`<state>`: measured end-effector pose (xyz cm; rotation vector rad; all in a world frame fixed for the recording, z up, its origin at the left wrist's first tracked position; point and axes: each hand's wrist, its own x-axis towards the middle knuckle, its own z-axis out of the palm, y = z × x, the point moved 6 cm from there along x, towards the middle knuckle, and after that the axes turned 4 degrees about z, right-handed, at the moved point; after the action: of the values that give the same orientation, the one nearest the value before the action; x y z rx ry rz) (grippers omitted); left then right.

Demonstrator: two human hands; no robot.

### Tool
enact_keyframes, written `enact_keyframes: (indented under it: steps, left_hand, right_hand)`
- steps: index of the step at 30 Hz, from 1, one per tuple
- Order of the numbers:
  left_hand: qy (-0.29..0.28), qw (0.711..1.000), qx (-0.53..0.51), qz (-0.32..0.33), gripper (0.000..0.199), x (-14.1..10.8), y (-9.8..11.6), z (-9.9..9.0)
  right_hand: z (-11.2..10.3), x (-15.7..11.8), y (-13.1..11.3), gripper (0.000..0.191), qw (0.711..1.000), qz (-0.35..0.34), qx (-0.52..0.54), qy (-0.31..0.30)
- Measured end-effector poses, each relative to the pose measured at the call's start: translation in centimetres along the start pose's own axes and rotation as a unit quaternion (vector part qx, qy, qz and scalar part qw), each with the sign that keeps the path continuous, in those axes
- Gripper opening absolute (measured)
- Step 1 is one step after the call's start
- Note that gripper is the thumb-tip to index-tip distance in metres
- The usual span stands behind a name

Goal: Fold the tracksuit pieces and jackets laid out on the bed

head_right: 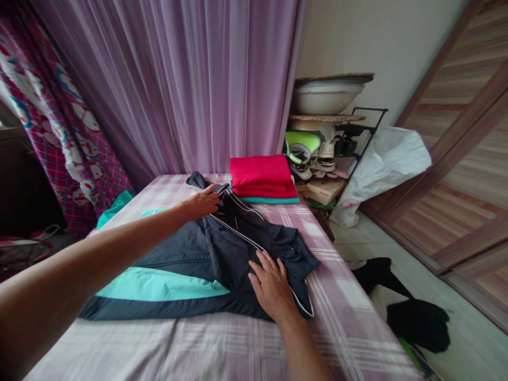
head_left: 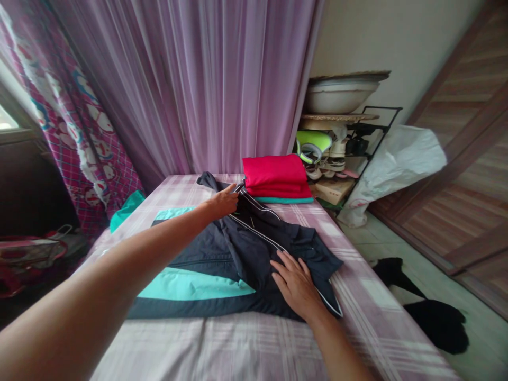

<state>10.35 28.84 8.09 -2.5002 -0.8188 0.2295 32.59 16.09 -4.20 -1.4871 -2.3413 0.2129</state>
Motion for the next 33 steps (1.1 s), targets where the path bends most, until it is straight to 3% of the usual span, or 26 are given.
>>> enact_keyframes:
  steps: [7, 13, 19, 26, 30, 33]
  left_hand:
    - [-0.027, 0.993, -0.053, -0.106, 0.031, -9.0, -0.5, -1.7]
    - [-0.04, 0.976, -0.061, -0.205, 0.028, -17.4, 1.1, -3.0]
    - [-0.055, 0.951, -0.068, -0.297, 0.025, -25.0, 6.0, -3.3]
    - [-0.02, 0.92, -0.121, -0.373, 0.039, -29.2, 10.8, -2.6]
    - [0.015, 0.907, -0.144, -0.395, 0.043, -30.5, 13.3, -1.2]
    - [0.009, 0.903, -0.167, -0.395, 0.044, -30.8, 14.5, 0.1]
  right_hand:
    - [-0.5, 0.1, 2.3, 0.049, 0.983, 0.052, 0.077, 0.157]
    - [-0.3, -0.1, 2.9, 0.045, 0.983, 0.084, 0.094, 0.135]
    - [-1.7, -0.5, 1.4, 0.032, 0.992, 0.05, 0.032, 0.11]
    - [-2.7, -0.8, 1.8, 0.036, 0.993, 0.036, 0.043, 0.107]
    - [-2.8, -1.4, 1.8, 0.035, 0.994, 0.028, 0.011, 0.106]
    - [-2.6, -1.6, 1.3, 0.035, 0.997, 0.022, -0.027, 0.076]
